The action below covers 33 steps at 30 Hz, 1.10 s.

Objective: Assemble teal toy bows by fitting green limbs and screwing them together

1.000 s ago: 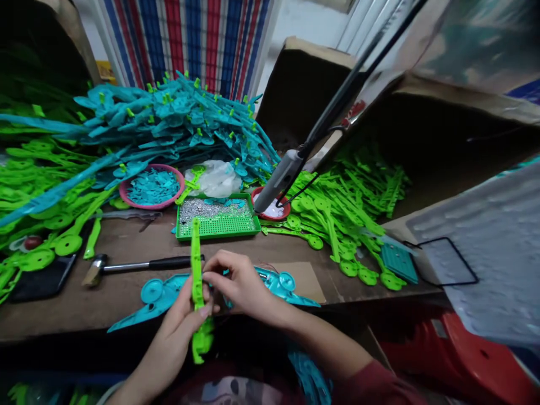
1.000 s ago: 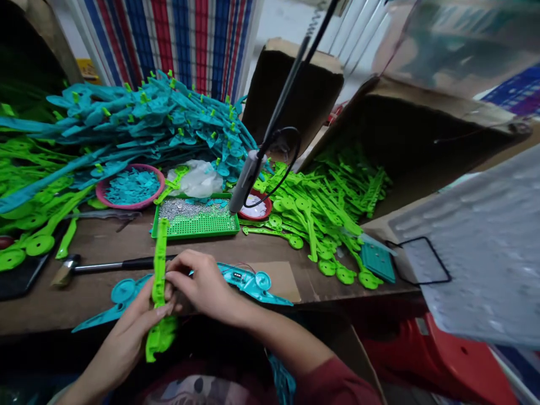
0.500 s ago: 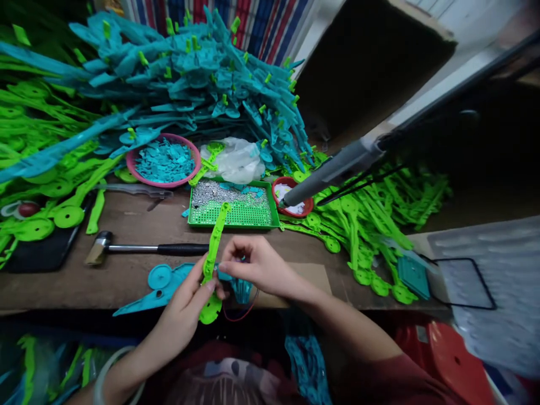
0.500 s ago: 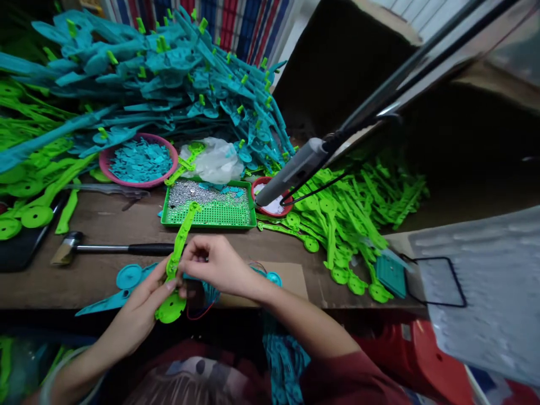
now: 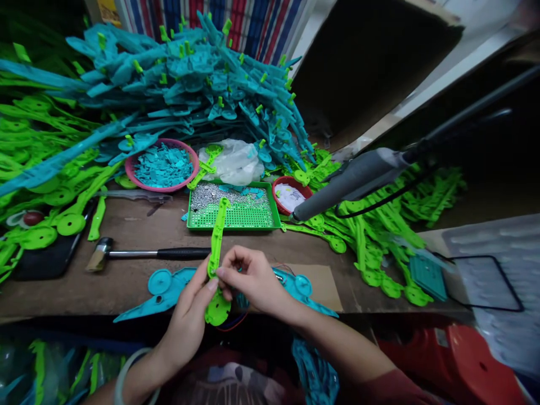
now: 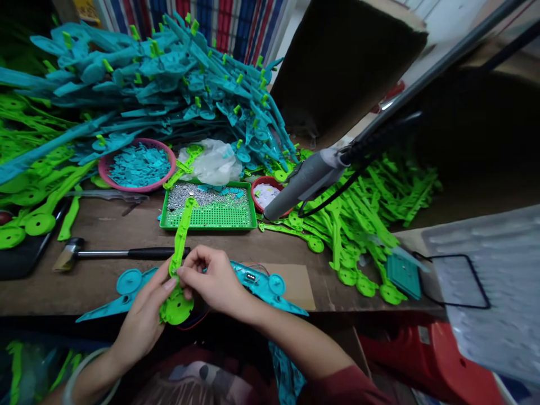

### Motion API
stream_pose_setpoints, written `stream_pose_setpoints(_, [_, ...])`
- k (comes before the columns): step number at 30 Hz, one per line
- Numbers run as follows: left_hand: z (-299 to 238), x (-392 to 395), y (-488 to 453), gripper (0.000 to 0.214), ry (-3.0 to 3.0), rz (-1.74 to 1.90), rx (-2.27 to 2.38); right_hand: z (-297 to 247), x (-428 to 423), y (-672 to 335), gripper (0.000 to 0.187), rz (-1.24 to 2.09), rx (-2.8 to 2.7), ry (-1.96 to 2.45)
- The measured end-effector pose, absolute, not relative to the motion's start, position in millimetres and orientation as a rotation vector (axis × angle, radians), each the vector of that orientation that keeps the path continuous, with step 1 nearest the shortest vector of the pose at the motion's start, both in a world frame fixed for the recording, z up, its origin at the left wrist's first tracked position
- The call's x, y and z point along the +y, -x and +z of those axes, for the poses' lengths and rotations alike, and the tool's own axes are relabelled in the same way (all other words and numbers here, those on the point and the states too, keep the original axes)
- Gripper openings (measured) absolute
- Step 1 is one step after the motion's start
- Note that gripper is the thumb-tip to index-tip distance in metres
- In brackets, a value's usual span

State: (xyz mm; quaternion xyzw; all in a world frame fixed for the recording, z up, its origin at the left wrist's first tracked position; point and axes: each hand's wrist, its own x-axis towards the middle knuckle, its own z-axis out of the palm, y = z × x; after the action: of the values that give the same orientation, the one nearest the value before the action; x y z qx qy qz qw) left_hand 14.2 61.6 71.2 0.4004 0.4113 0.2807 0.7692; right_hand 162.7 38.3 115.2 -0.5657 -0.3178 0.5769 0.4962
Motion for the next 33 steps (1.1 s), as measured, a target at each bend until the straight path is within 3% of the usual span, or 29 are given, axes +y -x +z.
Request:
stream_pose_setpoints(11, [78,65,-18,0.037,-0.991,0.641,0.855,123,30,-173,0.027,1.397,-0.939,1.402])
stream_pose_setpoints(16, [91,79,-11,0.035,-0.962,0.738,0.894,124,26,-197,0.033,1.555,-0.997,1.316])
stream_pose_setpoints(22, [104,79,7,0.031,-1.406,0.780,0.949,124,29,-185,0.025,1.604,-1.030,1.275])
stream_pose_setpoints(26, [121,78,12,0.019,-1.645,0.923,1.022,132,32,-171,0.024,1.323,-1.046,1.283])
stream_pose_setpoints(31, [141,92,17,0.027,-1.166,0.705,0.872,136,28,-163,0.015,1.308,-1.313,1.227])
stream_pose_setpoints(33, [149,98,21,0.030,-0.883,0.609,0.810,136,24,-161,0.015,1.123,-1.372,1.272])
